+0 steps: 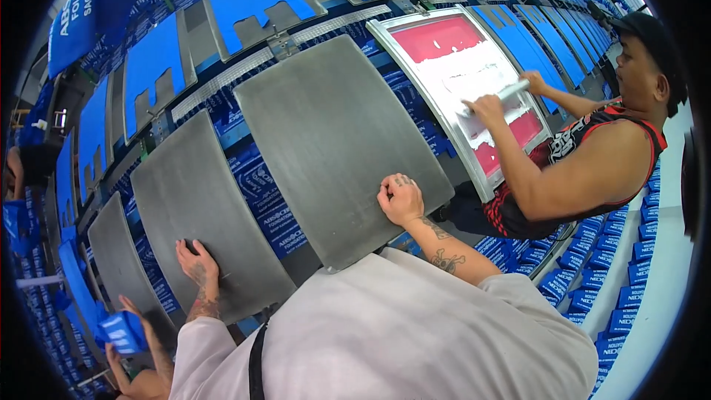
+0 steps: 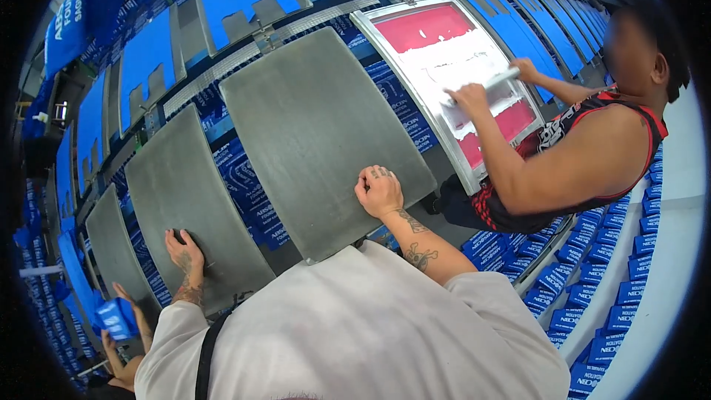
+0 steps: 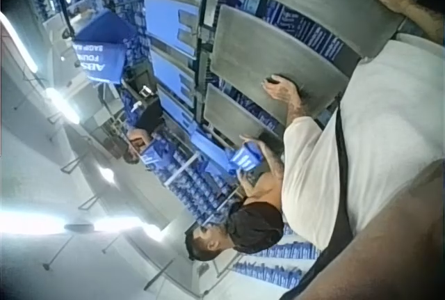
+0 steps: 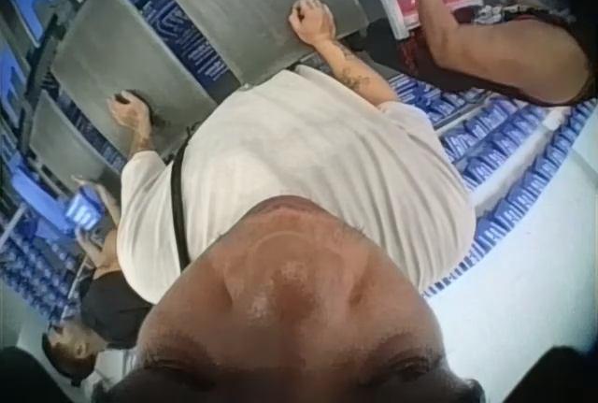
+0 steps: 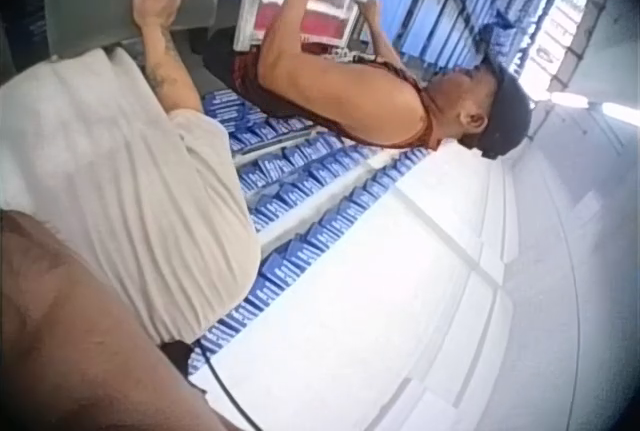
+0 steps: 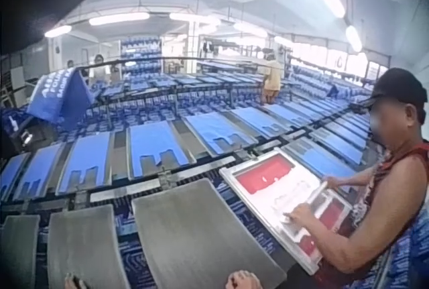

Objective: Placing blue shopping bags onto screen-printing pallets and checking the printed logos.

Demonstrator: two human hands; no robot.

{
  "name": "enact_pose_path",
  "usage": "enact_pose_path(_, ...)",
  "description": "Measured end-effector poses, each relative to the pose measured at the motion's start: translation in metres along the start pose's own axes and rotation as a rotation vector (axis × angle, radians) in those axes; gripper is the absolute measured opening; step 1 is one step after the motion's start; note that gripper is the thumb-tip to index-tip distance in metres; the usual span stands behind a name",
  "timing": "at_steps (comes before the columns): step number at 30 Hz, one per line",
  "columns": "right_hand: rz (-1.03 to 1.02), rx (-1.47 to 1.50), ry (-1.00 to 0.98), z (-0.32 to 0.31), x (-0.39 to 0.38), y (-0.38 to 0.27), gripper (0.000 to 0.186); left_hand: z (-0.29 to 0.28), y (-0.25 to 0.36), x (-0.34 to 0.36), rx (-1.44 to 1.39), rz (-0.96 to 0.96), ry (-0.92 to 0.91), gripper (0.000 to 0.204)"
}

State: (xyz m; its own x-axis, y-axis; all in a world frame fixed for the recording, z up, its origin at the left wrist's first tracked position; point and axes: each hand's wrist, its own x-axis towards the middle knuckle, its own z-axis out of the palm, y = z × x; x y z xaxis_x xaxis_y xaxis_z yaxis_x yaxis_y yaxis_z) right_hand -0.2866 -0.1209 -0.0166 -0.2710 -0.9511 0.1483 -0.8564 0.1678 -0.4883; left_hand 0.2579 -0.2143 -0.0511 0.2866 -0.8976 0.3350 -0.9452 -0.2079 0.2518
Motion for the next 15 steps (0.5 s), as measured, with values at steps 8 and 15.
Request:
enact_pose_path(8,-0.052,-0.005,0.064,0.0032,0.0005,0.0018,0.007,0.0014,0.0004,-0.0010,0.004,-0.007,-0.001,0.046)
enact_pose_path(15,-0.088,0.012,0.119,0.0038,0.0015,0.0016,0.008,-0.0003,0.0012,0.0002,0.009,-0.001,0.000,0.047)
